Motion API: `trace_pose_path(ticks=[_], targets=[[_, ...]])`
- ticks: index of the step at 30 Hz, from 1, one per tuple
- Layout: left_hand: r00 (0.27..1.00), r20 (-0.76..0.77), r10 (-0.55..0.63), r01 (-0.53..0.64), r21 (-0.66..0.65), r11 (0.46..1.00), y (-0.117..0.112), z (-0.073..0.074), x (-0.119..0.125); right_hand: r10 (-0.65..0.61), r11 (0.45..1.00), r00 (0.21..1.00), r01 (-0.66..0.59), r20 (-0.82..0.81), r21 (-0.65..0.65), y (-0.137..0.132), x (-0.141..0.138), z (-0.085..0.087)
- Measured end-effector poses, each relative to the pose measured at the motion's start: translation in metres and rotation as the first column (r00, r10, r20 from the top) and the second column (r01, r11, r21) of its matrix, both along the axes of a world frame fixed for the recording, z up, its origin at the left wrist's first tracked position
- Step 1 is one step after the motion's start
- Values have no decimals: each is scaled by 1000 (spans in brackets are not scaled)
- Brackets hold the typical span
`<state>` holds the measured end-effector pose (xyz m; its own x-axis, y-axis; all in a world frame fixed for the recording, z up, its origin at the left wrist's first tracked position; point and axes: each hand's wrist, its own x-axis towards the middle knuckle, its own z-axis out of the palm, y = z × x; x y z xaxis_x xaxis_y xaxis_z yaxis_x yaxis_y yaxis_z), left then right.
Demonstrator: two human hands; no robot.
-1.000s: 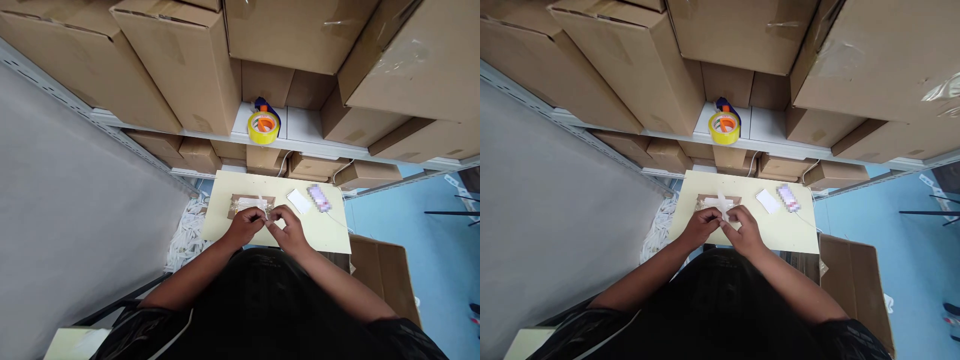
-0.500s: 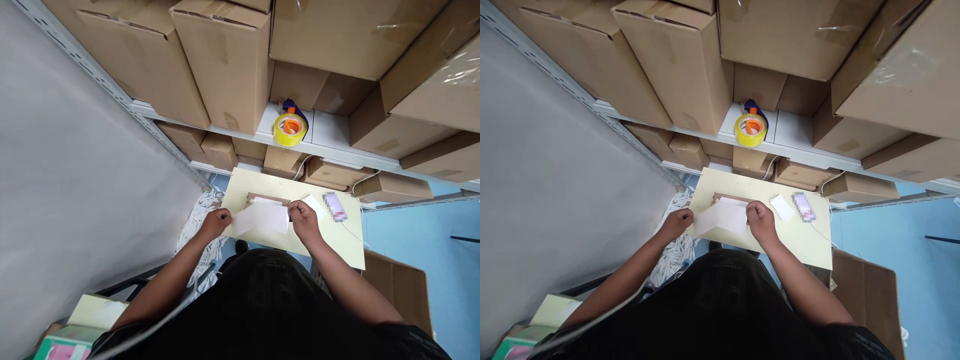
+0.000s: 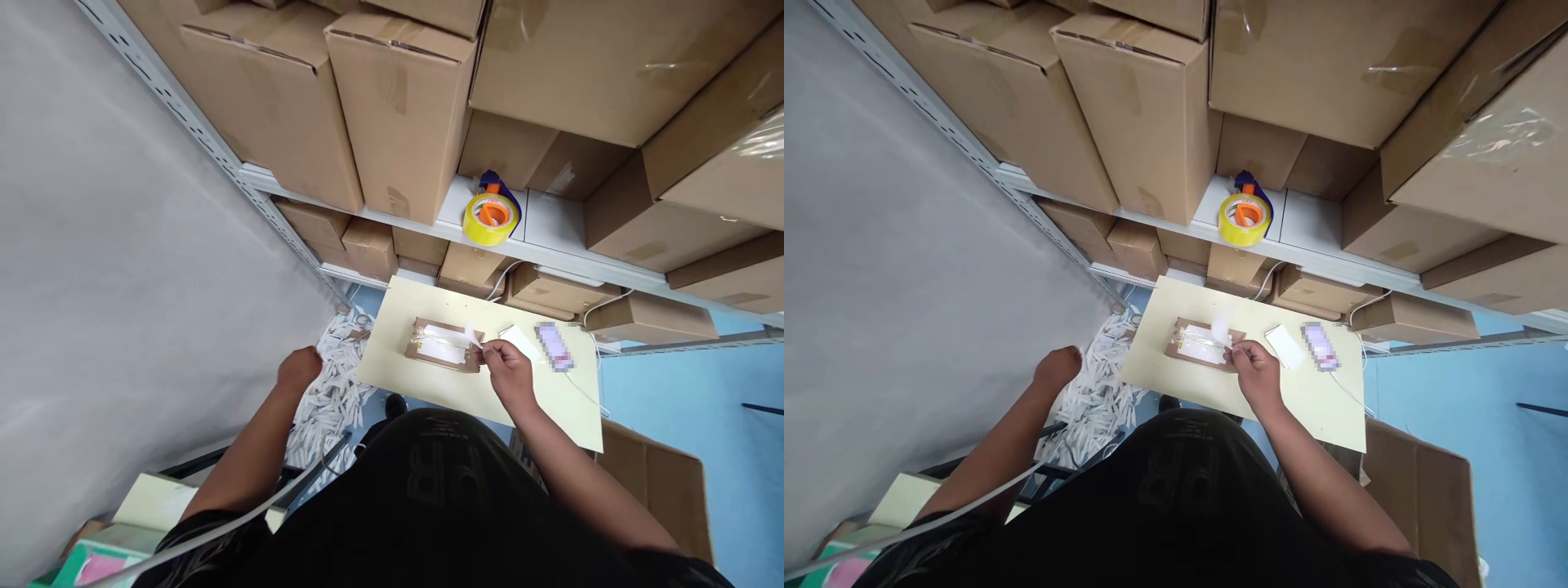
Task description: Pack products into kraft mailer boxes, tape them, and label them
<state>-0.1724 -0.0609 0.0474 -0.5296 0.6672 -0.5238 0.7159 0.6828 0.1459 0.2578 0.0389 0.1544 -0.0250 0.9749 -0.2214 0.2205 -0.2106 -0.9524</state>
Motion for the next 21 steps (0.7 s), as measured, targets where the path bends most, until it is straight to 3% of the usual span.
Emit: trace_pose_path(ticks=[2,3,4,6,7,8,10,14,17,21], targets=[[952,301,-53,-19,230,973,18,20,39,0,995,996,-9,90,98,-4,2,-7],[869,492,-54,-106,290,951,27,31,62,8,986,989,-32,147,163,-6,3,-11],[743,666,-58,-182,285,941,35,43,86,16,971,978,-65,207,232,-8,4,-15],[481,872,-92,-271,248,930,51,62,129,25,925,949,-142,315,353,-11,5,-24],[392,915,-100,-301,230,925,57,69,147,21,902,936,-169,351,398,-12,6,-28],[356,928,-105,-322,227,919,63,74,162,17,885,929,-186,370,426,-13,7,-33],[362,927,-98,-340,229,912,71,76,183,16,878,928,-191,371,439,-14,8,-42],[471,878,-80,-351,270,896,79,63,201,27,913,942,-159,335,374,-17,12,-61],[621,779,-82,-298,331,895,82,51,206,18,935,950,-127,312,332,-16,14,-75],[834,524,-171,-85,429,899,88,40,207,30,951,953,-120,302,285,-9,12,-94]])
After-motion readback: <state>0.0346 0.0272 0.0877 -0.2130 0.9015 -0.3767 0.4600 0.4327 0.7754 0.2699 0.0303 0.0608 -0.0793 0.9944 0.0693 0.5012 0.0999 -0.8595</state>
